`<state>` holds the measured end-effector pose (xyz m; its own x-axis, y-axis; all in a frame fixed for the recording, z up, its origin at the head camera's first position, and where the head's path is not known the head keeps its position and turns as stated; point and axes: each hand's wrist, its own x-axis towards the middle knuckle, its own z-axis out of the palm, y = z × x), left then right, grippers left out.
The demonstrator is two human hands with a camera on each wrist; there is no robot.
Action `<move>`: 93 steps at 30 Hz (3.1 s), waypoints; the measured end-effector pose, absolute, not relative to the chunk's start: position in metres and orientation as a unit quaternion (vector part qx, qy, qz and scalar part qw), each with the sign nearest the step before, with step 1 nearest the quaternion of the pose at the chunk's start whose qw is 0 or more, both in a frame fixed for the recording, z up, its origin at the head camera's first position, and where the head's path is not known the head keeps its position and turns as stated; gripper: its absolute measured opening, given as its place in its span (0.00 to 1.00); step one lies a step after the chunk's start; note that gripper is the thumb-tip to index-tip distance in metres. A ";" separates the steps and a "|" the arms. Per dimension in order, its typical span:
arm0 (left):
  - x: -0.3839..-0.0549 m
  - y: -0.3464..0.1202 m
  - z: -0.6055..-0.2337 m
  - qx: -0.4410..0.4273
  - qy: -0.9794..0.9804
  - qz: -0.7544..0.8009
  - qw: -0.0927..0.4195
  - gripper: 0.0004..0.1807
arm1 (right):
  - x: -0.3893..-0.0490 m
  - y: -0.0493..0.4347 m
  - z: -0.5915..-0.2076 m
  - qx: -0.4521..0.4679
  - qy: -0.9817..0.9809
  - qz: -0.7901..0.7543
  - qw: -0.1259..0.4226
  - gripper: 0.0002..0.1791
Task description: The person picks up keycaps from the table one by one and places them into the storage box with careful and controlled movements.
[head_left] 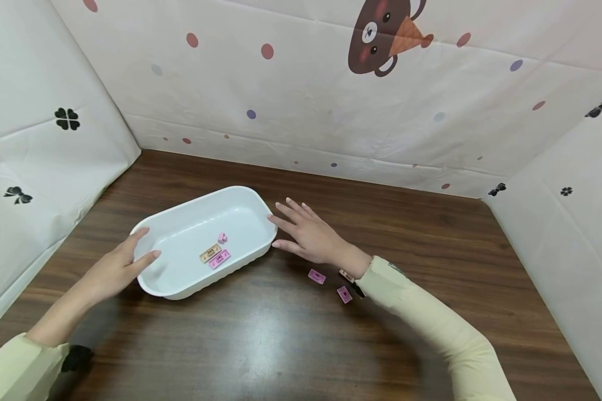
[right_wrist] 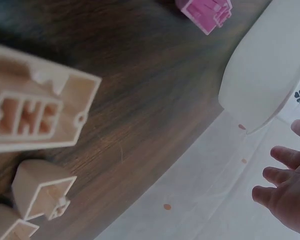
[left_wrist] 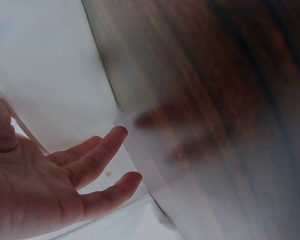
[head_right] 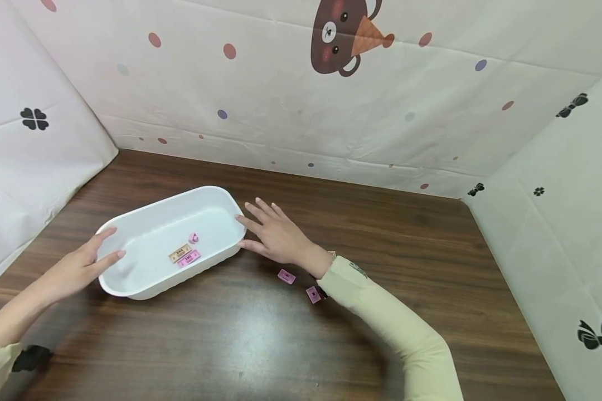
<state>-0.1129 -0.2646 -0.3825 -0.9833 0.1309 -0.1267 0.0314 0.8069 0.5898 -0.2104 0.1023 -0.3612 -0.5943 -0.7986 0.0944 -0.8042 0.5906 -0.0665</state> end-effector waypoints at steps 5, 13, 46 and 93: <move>-0.114 -0.264 -0.382 0.043 0.947 0.308 0.082 0.41 | -0.211 0.107 -0.361 0.446 -0.893 0.052 0.024 0.31; -0.114 -0.264 -0.382 0.041 0.947 0.308 0.085 0.41 | -0.211 0.119 -0.360 0.436 -0.897 0.059 0.031 0.31; -0.113 -0.264 -0.384 0.045 0.950 0.299 0.084 0.41 | -0.205 0.173 -0.355 0.386 -0.914 0.126 0.021 0.34; -0.115 -0.266 -0.383 0.049 0.948 0.302 0.086 0.41 | -0.199 0.238 -0.367 0.289 -0.940 0.182 -0.009 0.30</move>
